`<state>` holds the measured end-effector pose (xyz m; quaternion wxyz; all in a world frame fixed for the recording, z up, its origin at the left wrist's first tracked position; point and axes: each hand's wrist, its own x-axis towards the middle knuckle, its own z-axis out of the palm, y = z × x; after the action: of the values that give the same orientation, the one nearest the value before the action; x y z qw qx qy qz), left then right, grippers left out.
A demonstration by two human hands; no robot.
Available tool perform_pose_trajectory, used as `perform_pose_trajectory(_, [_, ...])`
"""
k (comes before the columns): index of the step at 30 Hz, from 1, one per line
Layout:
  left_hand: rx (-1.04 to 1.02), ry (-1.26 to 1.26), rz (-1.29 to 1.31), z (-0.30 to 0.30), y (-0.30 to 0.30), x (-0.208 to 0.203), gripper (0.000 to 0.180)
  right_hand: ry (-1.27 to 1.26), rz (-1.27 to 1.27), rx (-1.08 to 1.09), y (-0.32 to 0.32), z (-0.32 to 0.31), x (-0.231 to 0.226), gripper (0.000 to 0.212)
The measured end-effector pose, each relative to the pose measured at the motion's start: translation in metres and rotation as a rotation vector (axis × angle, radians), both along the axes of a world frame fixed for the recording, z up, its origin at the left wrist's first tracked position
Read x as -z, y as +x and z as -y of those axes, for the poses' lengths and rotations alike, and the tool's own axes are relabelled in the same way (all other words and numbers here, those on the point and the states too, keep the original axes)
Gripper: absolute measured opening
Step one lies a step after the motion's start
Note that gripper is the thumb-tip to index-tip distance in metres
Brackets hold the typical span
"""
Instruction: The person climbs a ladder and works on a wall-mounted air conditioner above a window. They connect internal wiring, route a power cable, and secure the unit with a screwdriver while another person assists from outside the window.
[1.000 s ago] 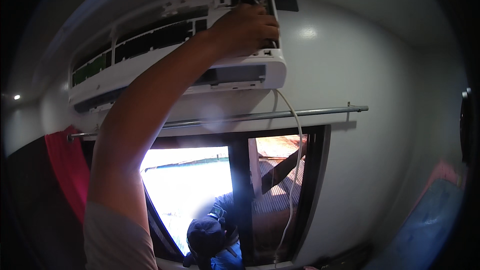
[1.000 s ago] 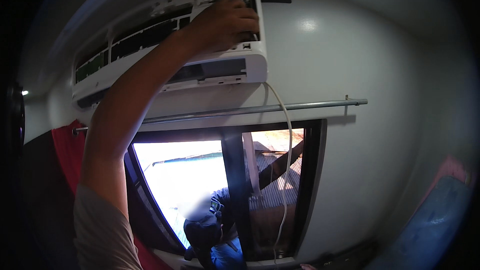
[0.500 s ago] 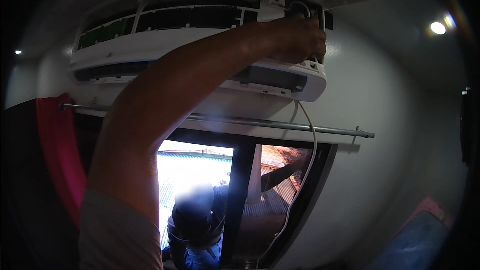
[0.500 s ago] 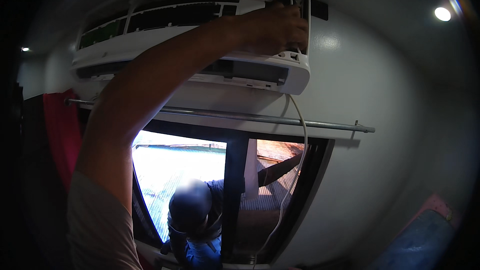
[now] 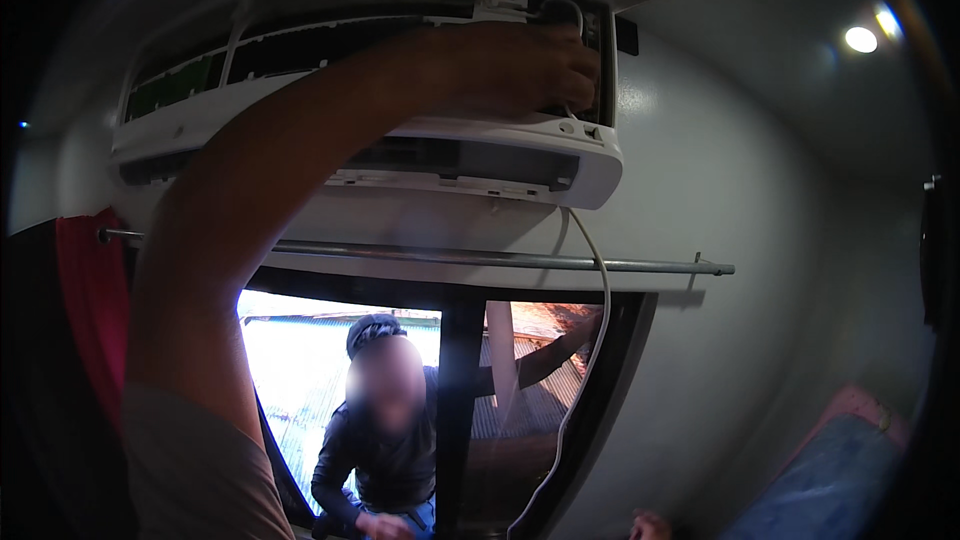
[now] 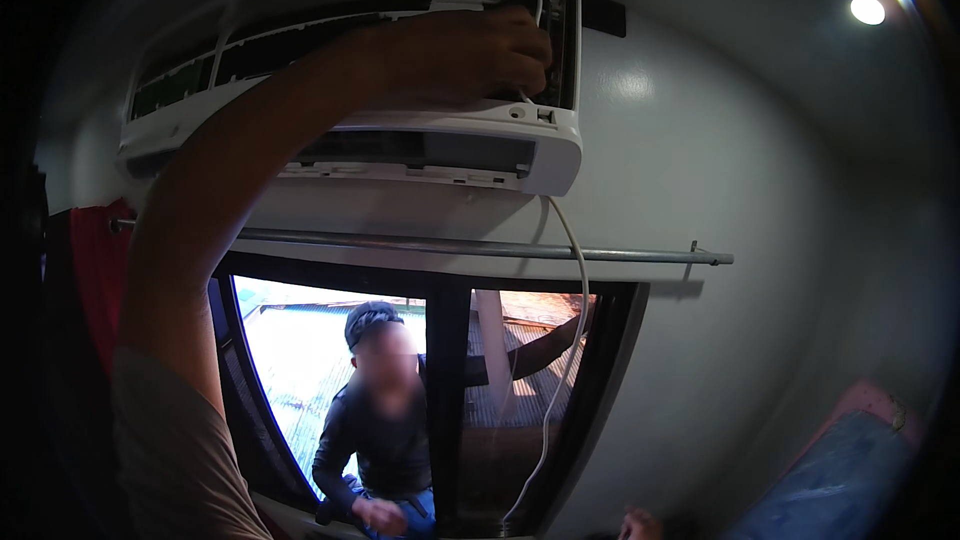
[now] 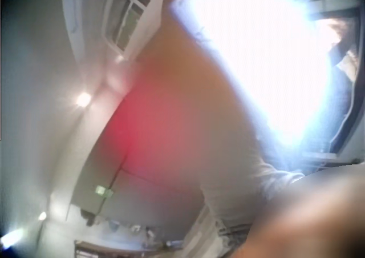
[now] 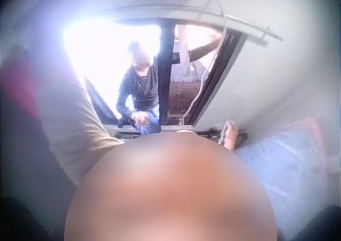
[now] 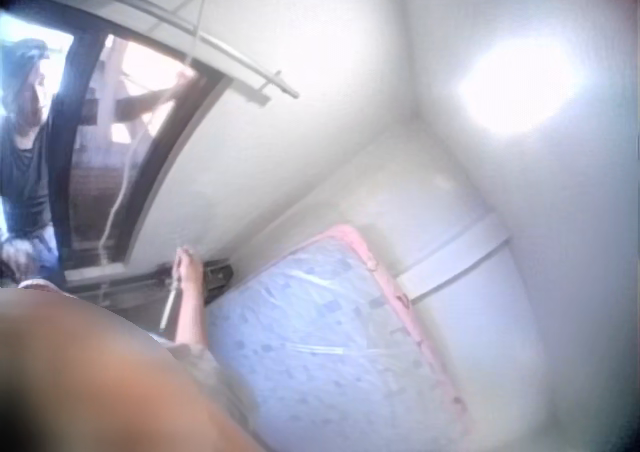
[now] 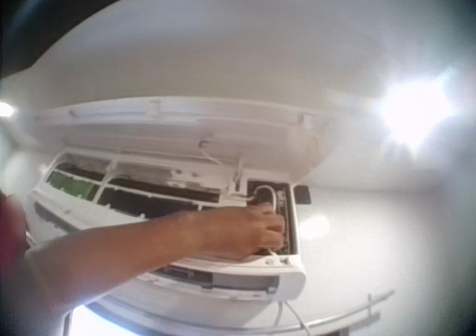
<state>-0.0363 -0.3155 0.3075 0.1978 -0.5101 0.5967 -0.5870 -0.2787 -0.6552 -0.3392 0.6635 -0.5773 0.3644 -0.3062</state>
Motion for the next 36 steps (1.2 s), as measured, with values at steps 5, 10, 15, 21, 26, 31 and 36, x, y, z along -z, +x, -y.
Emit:
perform_pose_trajectory(5, [0.027, 0.020, 0.023, 0.003, -0.010, 0.002, 0.020, -0.435, 0.293, -0.086, 0.014, 0.035, -0.151, 0.027])
perform_pose_trajectory(10, [0.006, 0.058, -0.022, 0.022, -0.019, -0.011, 0.016, -0.967, 0.629, -0.230, 0.027, -0.011, -0.341, 0.028])
perform_pose_trajectory(15, [-0.081, 0.028, -0.178, 0.031, -0.022, -0.015, 0.014, -1.594, 0.556, -0.071, 0.056, -0.077, -0.483, 0.035])
perform_pose_trajectory(21, [0.082, -0.277, -0.257, 0.026, -0.015, 0.007, 0.014, -1.690, 0.293, -0.104, 0.092, -0.124, -0.554, 0.044])
perform_pose_trajectory(26, [0.166, -0.405, -0.162, 0.030, -0.007, 0.003, 0.028, -1.741, 0.212, -0.122, 0.108, -0.139, -0.566, 0.050])
perform_pose_trajectory(31, [0.308, -0.471, 0.042, 0.027, 0.007, -0.008, 0.024, -1.711, 0.246, 0.019, 0.120, -0.128, -0.549, 0.050])
perform_pose_trajectory(36, [0.230, -0.469, 0.029, 0.032, 0.010, -0.044, 0.024, -1.629, 0.441, -0.127, 0.141, -0.118, -0.544, 0.052])
